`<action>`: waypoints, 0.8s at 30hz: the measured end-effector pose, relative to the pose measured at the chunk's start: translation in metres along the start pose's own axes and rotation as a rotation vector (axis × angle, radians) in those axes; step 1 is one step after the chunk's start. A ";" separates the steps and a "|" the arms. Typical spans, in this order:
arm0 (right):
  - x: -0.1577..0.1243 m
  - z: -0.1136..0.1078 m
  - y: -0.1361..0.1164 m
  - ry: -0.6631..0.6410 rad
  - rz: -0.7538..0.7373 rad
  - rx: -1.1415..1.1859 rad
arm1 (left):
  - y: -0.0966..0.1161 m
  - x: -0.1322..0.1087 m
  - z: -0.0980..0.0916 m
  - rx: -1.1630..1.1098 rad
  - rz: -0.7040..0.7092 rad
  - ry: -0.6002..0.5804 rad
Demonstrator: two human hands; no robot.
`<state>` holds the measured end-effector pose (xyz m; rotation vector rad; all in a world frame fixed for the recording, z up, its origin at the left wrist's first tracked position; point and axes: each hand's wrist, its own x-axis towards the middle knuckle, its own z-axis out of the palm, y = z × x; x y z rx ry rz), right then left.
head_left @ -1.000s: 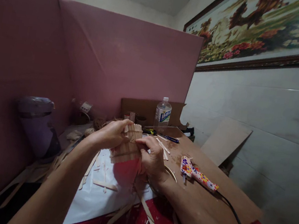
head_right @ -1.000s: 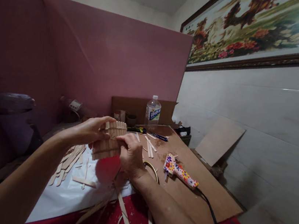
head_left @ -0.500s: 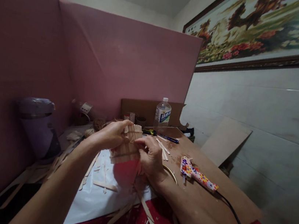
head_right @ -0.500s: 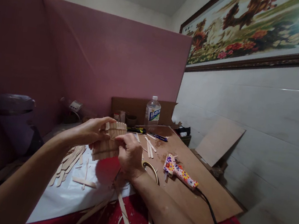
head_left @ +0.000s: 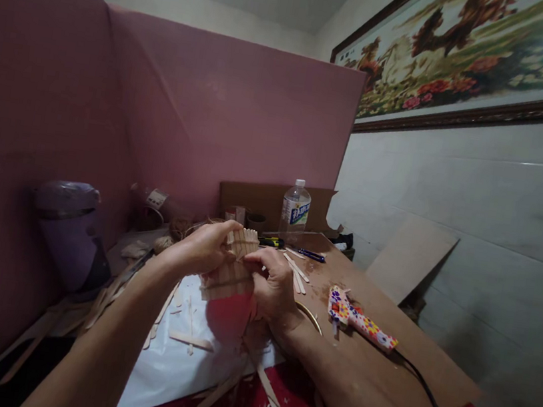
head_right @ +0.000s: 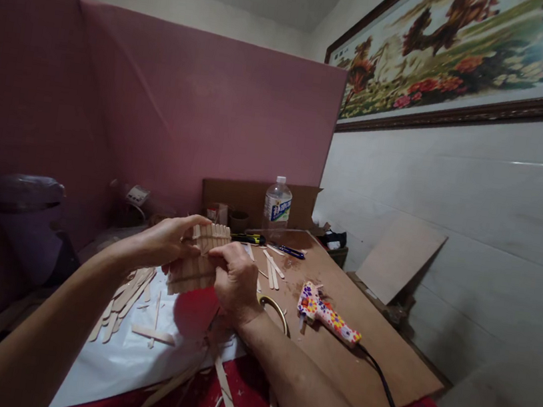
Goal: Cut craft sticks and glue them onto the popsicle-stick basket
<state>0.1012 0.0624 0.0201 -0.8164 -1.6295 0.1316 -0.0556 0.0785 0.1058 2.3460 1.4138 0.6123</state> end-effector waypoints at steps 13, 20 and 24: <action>0.001 0.000 -0.004 0.014 -0.007 0.006 | 0.008 -0.003 -0.003 0.072 0.061 0.043; 0.001 0.001 -0.005 0.011 0.000 -0.011 | 0.005 0.000 -0.001 0.073 0.041 0.062; 0.001 0.000 -0.005 0.002 -0.005 -0.027 | 0.006 -0.001 -0.001 0.037 0.034 0.041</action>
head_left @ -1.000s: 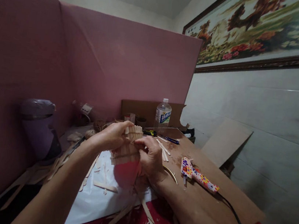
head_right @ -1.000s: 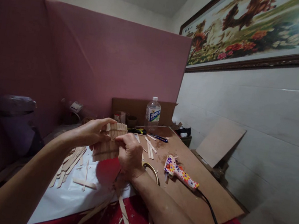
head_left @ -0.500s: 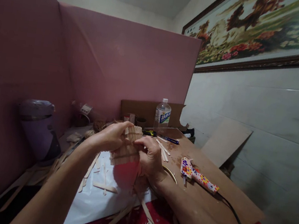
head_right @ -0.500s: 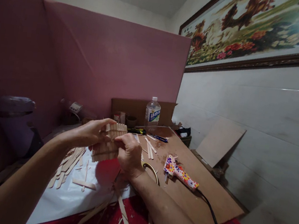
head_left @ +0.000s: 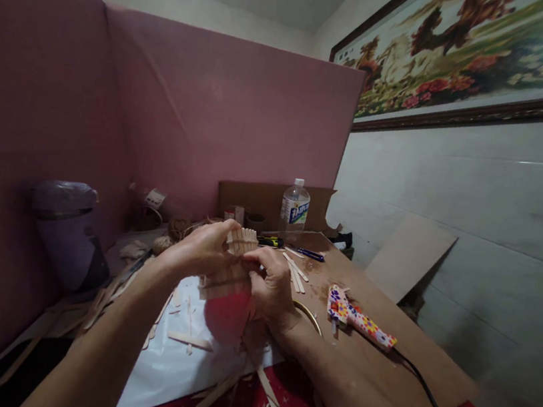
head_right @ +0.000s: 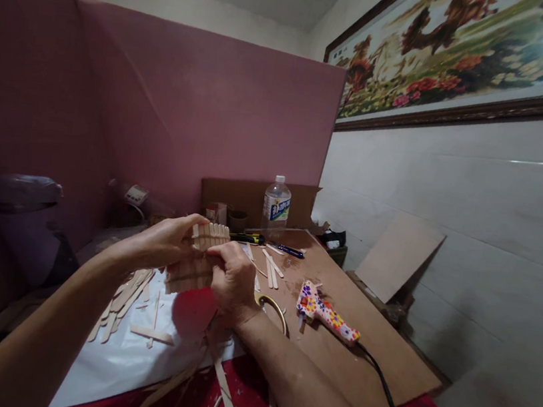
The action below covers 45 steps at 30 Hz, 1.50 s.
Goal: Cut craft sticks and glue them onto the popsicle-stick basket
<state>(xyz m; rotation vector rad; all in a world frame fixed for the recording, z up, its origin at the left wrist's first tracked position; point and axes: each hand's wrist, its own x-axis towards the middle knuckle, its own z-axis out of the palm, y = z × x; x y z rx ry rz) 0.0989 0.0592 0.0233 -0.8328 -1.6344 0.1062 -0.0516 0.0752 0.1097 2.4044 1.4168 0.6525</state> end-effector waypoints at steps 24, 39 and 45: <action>-0.024 0.002 -0.007 -0.095 0.121 0.010 | -0.037 -0.007 -0.019 -0.569 -0.121 -0.082; -0.020 -0.003 -0.006 -0.144 -0.133 -0.255 | -0.036 -0.004 -0.016 -0.504 -0.116 -0.059; -0.015 -0.003 -0.013 -0.175 -0.213 -0.368 | -0.034 -0.002 -0.012 -0.482 -0.106 -0.074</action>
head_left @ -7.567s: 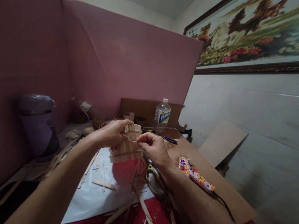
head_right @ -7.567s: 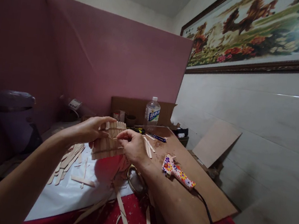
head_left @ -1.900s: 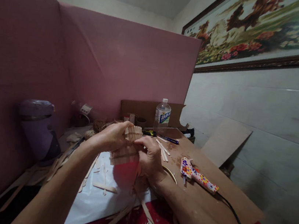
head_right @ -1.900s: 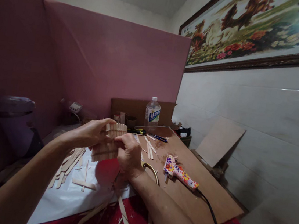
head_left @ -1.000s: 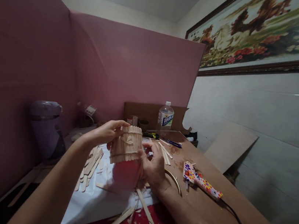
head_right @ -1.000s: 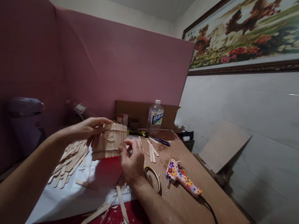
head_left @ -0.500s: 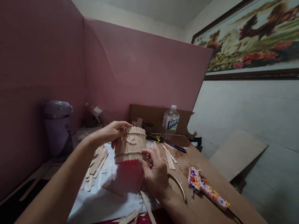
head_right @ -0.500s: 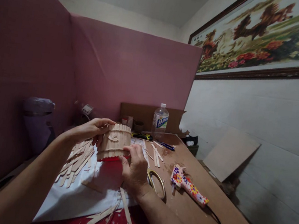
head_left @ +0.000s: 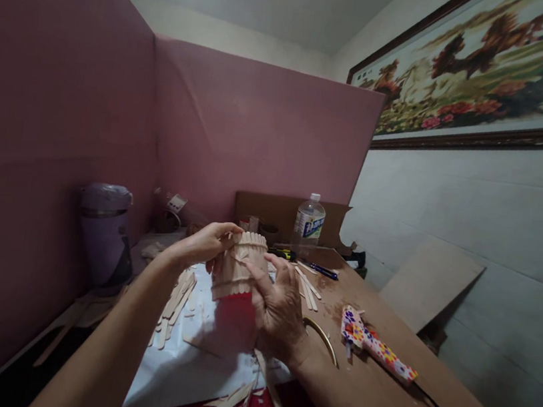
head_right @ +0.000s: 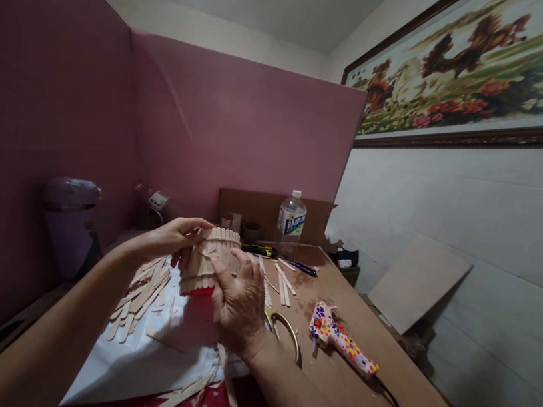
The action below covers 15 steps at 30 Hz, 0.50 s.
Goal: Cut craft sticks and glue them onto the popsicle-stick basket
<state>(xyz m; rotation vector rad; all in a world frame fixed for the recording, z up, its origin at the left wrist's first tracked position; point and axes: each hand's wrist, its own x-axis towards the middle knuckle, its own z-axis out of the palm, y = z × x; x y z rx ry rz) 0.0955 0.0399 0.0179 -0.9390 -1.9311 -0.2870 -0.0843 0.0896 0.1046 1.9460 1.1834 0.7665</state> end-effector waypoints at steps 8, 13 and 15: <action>0.001 0.001 0.000 -0.002 -0.021 -0.107 | 0.012 -0.001 0.008 0.030 0.022 0.005; 0.002 -0.001 -0.001 -0.001 0.009 -0.096 | 0.012 -0.001 0.009 0.039 0.001 0.010; 0.001 -0.001 -0.001 0.006 0.026 -0.079 | 0.013 -0.001 0.009 0.029 -0.014 0.008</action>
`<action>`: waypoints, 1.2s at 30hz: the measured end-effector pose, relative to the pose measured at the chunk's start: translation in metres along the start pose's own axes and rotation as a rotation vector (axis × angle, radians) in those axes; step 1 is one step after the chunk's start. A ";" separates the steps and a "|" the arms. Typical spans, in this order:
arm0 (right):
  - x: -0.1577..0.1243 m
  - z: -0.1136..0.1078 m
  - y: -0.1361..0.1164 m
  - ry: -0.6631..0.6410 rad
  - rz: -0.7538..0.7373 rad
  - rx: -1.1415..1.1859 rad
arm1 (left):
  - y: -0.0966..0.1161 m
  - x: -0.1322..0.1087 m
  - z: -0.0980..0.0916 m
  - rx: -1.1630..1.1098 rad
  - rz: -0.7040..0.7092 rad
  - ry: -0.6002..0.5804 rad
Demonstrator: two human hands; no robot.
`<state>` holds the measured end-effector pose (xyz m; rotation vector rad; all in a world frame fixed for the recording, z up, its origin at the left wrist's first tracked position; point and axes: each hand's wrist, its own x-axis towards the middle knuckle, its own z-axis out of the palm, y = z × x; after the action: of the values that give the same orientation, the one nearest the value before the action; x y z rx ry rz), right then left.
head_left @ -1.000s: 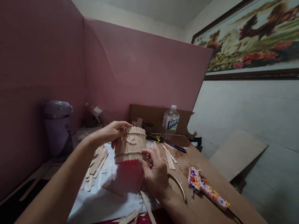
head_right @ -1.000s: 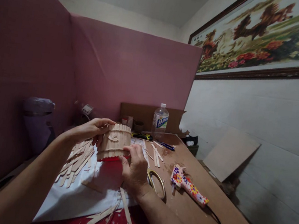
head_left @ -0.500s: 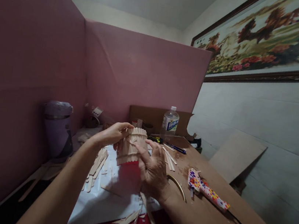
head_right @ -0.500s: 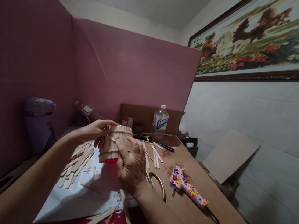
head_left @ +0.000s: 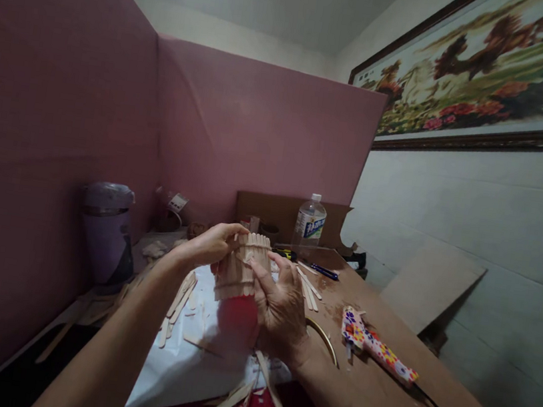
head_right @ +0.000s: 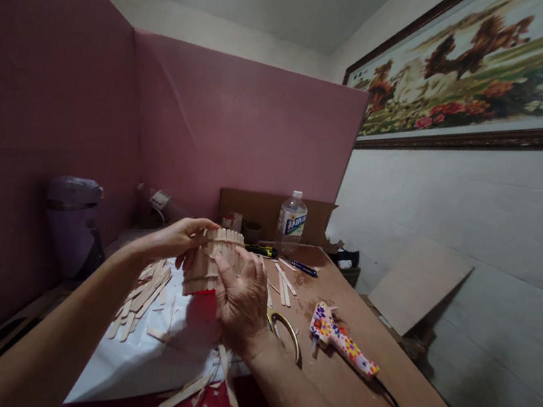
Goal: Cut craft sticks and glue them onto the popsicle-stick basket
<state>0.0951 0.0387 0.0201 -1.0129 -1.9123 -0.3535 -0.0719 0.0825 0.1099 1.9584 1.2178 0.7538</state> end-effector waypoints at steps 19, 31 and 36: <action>-0.008 0.008 0.009 0.034 0.207 0.174 | -0.010 0.005 -0.003 0.011 -0.014 0.033; -0.006 0.008 0.014 0.038 0.196 0.090 | -0.015 0.009 -0.003 0.014 -0.027 0.054; 0.000 0.009 0.015 0.104 0.151 0.176 | -0.011 0.008 0.000 0.031 -0.028 0.059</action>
<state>0.1008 0.0537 0.0132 -0.9944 -1.7292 -0.1459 -0.0745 0.0937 0.1020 1.9525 1.2959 0.7875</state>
